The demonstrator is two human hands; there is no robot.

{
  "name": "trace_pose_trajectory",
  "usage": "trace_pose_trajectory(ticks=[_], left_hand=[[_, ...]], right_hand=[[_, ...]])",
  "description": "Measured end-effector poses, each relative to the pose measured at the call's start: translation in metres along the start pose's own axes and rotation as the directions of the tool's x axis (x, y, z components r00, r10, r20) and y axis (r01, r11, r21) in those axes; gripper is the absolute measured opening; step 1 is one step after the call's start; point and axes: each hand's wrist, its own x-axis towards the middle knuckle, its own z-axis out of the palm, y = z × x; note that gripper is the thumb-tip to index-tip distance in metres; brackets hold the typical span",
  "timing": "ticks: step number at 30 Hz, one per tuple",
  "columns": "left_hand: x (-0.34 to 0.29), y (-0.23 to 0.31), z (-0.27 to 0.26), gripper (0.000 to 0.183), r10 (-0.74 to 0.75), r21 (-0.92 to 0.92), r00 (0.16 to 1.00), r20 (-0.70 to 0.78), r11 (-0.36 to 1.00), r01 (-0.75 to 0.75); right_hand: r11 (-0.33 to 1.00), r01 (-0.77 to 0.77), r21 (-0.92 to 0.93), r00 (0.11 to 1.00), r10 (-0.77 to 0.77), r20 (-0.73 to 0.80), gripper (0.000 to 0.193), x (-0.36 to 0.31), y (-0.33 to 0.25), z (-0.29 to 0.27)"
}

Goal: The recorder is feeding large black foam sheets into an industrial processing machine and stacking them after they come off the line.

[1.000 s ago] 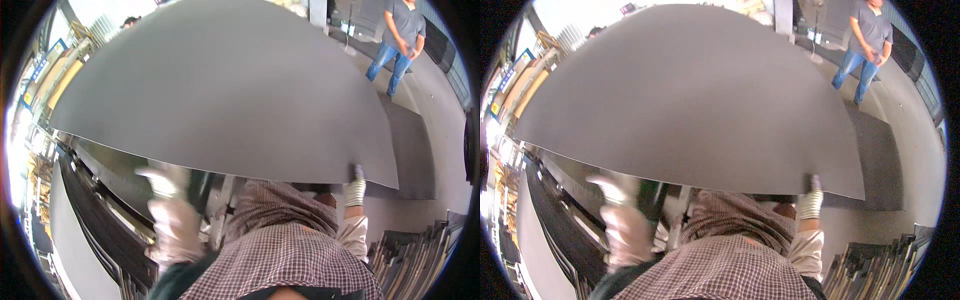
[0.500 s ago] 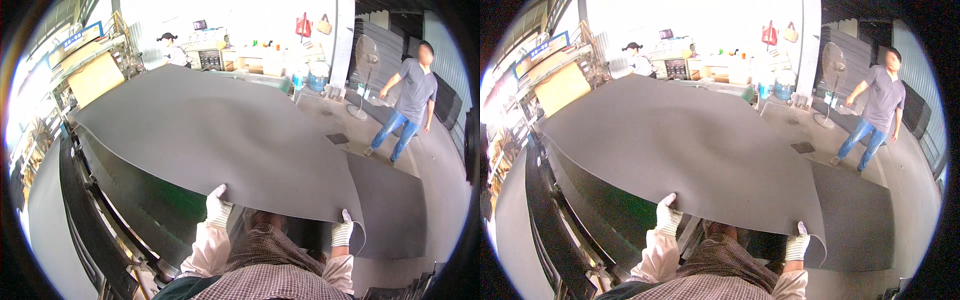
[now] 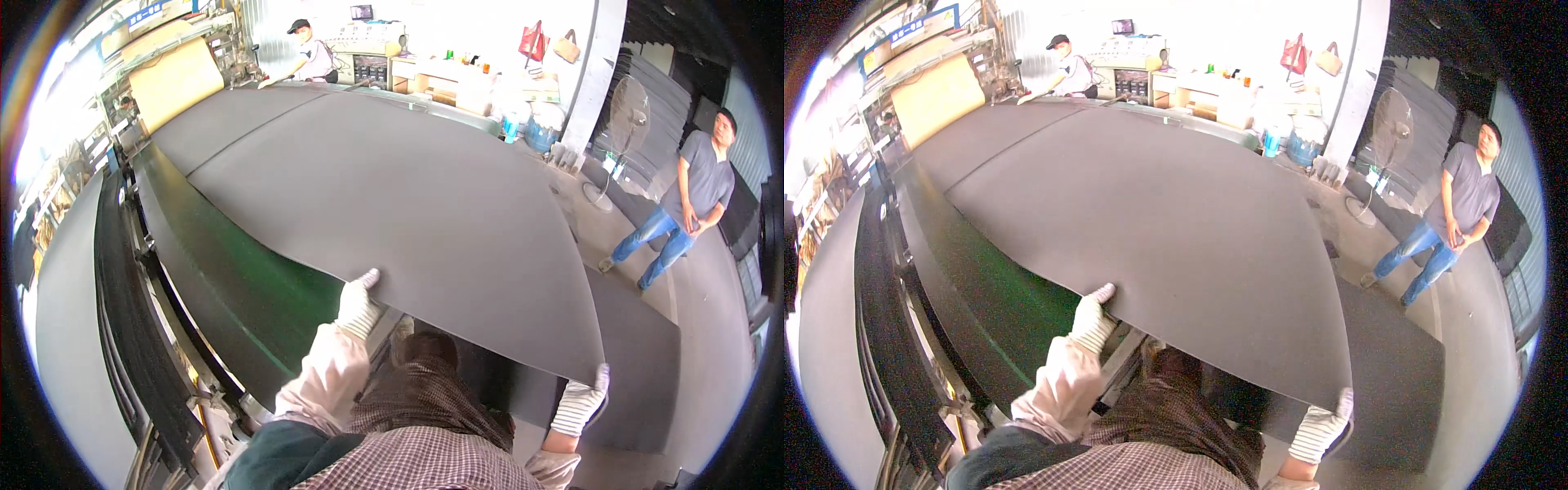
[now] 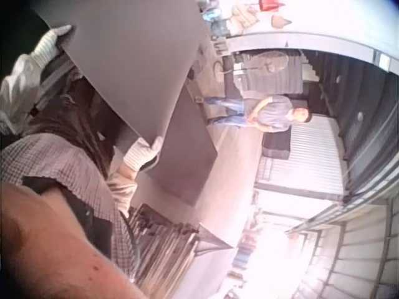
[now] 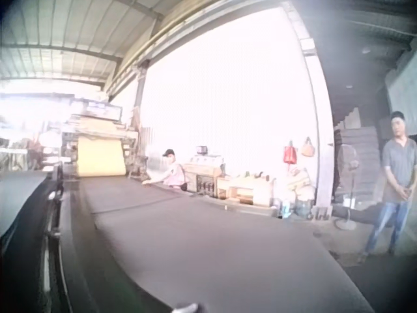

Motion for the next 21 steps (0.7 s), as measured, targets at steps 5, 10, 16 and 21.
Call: trace_pose_trajectory(ticks=[5,10,16,21], left_hand=[[-0.035,-0.037,0.016,0.038,-0.089,-0.133,0.994,0.06,0.986,0.096],[-0.063,-0.083,0.034,0.04,-0.148,-0.134,0.983,0.107,0.978,0.162],[0.0,-0.014,-0.031,0.02,-0.096,-0.003,0.978,-0.184,0.995,0.098],[-0.057,-0.086,0.023,0.025,-0.255,0.022,0.964,-0.07,0.966,0.258]], right_hand=[[0.61,0.437,-0.661,0.876,-0.456,0.158,0.03,-0.007,0.05,0.012],[0.424,0.539,-0.728,0.842,-0.258,0.474,0.036,-0.015,0.081,0.02],[0.944,0.289,-0.161,0.955,-0.296,-0.022,0.049,-0.003,0.047,-0.067],[0.291,0.266,-0.919,0.961,-0.16,0.227,0.032,-0.023,0.07,-0.018]])
